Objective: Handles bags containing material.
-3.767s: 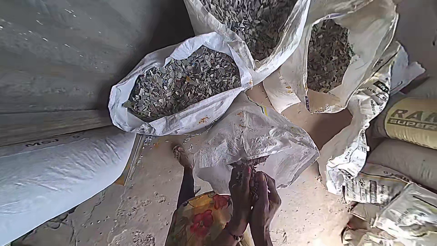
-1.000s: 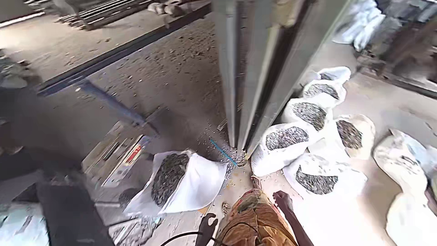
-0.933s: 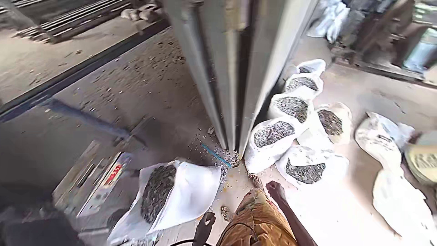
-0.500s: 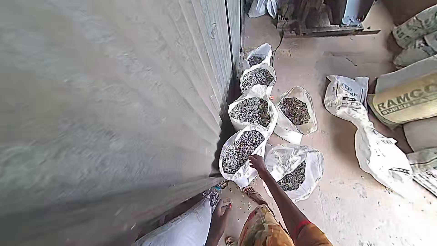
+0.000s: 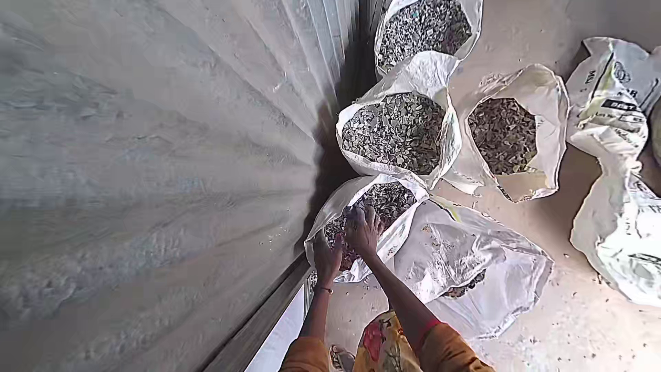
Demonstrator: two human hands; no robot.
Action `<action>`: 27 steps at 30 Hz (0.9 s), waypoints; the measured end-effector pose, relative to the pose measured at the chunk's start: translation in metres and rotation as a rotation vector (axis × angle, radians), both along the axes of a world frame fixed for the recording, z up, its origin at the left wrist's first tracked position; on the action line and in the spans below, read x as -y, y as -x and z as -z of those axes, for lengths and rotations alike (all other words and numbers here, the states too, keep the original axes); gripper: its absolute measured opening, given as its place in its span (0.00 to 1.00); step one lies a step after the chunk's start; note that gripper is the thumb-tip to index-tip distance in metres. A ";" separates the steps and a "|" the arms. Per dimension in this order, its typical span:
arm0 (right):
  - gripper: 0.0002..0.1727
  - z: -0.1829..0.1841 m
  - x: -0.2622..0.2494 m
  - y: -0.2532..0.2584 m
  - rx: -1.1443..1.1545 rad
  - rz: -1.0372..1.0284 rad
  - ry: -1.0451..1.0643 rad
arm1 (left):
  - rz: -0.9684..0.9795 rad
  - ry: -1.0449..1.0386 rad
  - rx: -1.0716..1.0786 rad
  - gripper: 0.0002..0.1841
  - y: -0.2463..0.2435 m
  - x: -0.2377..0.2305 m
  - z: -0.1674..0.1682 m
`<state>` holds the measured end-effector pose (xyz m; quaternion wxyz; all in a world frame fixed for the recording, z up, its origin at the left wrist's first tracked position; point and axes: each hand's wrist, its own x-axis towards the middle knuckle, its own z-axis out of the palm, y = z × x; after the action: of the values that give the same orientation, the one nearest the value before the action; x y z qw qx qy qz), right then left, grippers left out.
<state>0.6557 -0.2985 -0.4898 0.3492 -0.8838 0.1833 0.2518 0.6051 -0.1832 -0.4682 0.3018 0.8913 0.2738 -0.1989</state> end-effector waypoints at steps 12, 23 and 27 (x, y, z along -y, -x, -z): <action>0.39 0.016 -0.008 0.008 0.034 0.099 0.050 | -0.027 -0.343 0.070 0.36 -0.002 0.027 0.031; 0.16 -0.016 -0.028 0.036 0.015 0.868 -0.973 | -0.599 0.326 0.352 0.23 -0.003 0.043 -0.001; 0.13 -0.060 -0.024 0.040 0.060 0.860 -1.171 | -0.689 0.380 0.476 0.22 0.001 0.046 -0.048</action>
<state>0.6159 -0.2741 -0.4299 0.8381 -0.4079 0.3401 0.1247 0.6040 -0.2296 -0.4205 0.5631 0.6979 0.4359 0.0767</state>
